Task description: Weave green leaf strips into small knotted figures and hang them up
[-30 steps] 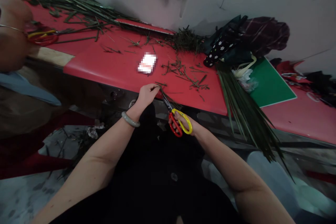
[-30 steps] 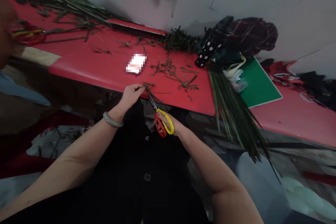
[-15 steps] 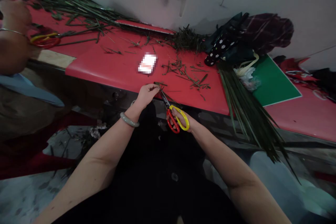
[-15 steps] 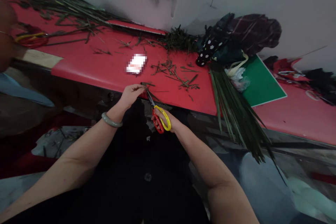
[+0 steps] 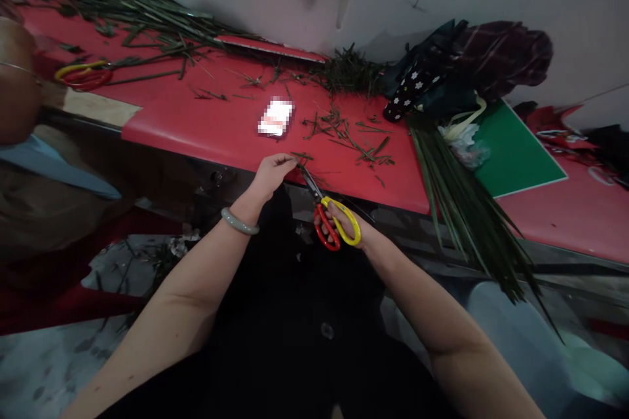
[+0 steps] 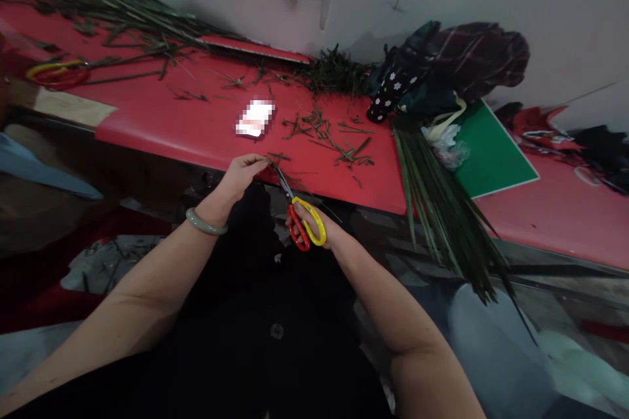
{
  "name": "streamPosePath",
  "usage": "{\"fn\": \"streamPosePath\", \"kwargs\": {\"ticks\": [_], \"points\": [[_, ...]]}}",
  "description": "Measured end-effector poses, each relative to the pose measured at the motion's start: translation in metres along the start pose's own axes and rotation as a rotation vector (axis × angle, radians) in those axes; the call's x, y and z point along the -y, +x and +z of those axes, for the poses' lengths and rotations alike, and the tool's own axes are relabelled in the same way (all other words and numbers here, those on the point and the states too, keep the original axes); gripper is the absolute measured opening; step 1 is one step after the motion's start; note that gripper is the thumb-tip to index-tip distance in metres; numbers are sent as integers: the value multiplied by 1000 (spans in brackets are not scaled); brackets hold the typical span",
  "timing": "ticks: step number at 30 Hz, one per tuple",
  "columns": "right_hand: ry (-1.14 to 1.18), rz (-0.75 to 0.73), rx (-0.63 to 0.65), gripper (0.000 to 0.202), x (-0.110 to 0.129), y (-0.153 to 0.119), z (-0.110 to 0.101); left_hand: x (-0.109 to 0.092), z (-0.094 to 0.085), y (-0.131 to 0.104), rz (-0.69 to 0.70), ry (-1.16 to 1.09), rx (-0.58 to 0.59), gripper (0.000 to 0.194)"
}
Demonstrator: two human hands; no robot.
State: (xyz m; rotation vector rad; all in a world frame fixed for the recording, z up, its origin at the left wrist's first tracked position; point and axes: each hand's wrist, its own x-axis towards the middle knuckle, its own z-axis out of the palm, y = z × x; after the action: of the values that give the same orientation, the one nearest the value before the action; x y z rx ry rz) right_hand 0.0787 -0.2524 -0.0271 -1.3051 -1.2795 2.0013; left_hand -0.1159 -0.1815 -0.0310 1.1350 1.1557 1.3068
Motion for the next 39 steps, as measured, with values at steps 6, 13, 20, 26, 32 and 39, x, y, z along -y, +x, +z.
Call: {"fn": "streamPosePath", "kwargs": {"ticks": [6,13,20,26,32,39], "points": [[-56,22,6,60,-1,6,-3,-4,1,1,-43,-20,26,16],[-24,-33,-25,59,1,11,4,-7,0,-1,-70,-55,23,13],[-29,12,-76,62,6,8,4,-8,0,0,-45,-57,42,11],[21,-12,-72,59,4,7,7,-9,0,0,-52,-38,27,12],[61,-60,-77,60,5,3,11,-10,1,1,-57,-50,39,13],[49,-64,-60,58,6,2,17,-11,1,0,-61,-60,47,14]]}}
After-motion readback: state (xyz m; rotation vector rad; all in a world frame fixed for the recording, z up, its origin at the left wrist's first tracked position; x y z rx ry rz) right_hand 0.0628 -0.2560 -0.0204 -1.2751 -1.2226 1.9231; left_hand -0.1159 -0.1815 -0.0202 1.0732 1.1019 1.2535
